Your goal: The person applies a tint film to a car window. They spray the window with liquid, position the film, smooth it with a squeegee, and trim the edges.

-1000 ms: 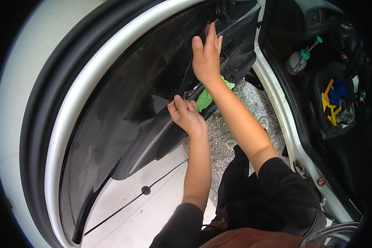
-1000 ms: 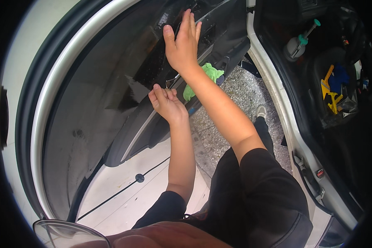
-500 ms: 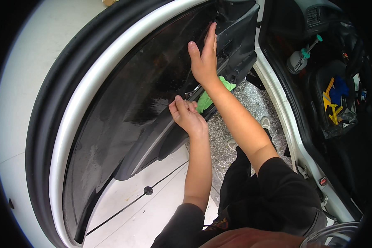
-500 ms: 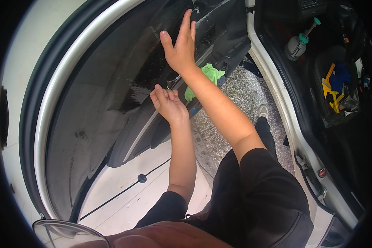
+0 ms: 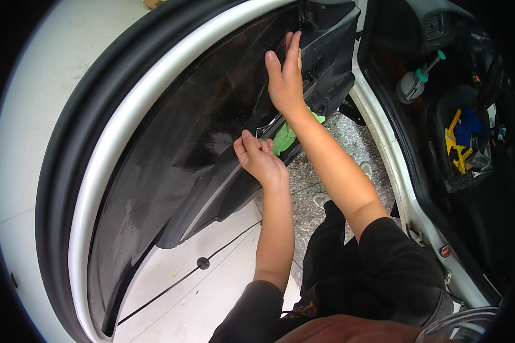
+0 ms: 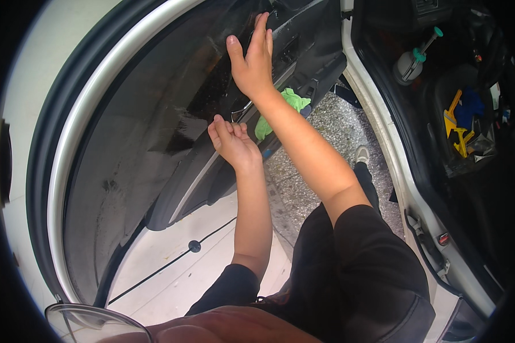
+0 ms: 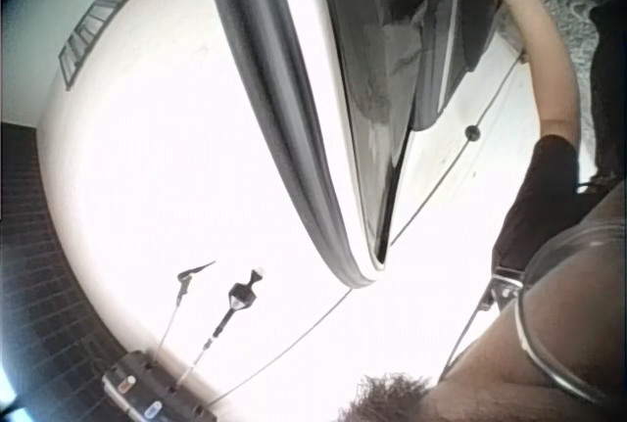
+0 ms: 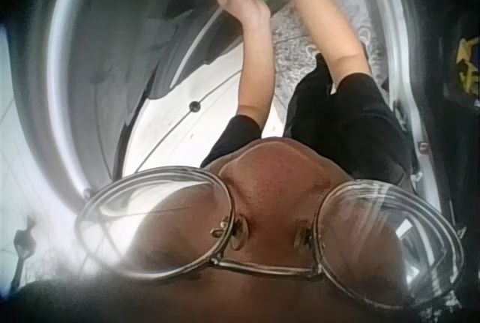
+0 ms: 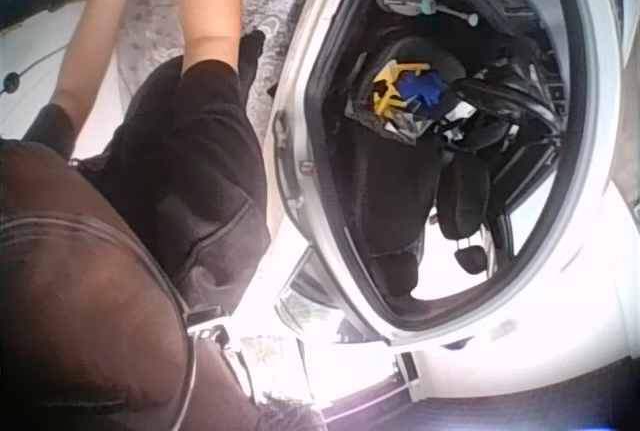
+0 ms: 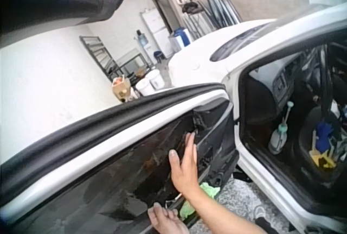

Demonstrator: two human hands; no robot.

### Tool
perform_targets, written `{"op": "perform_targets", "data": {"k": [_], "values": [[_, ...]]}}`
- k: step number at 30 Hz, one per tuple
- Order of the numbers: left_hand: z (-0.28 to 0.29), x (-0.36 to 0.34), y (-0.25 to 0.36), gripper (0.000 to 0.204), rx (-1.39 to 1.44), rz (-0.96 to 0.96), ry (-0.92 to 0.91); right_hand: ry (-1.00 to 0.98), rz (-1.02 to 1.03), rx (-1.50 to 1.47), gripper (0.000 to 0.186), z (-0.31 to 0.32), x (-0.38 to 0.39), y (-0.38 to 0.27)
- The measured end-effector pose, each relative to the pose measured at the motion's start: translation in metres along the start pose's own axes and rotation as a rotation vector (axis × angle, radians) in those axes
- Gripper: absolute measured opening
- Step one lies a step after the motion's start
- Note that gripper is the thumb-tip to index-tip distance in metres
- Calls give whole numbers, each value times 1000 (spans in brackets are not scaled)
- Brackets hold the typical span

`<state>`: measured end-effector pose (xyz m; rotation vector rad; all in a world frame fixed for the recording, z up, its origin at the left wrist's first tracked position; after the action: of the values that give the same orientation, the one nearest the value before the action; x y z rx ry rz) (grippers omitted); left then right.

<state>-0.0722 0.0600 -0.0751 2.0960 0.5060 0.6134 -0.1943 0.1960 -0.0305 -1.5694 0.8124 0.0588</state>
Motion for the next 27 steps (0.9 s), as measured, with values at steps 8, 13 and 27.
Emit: {"op": "perform_targets", "data": {"k": [8, 13, 27], "values": [[-10, 13, 1, 27, 6, 72, 45, 50, -251, -93, 73, 6, -21, 10], [43, 48, 7, 33, -48, 44, 31, 130, -408, -247, 59, 10, -28, 12], [259, 43, 234, 57, 97, -405, 488, 21, -845, -340, 59, 14, -47, 42]]}}
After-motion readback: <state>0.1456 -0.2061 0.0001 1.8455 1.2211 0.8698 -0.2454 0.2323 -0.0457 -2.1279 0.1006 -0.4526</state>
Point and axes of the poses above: each hand's wrist, its own x-axis away from the middle knuckle, its own z-axis out of the back of the hand, y = z × x, the point moved 7 cm from there along -x, towards the middle knuckle, and after that the axes turned 5 degrees about z, right-handed, at the moved point
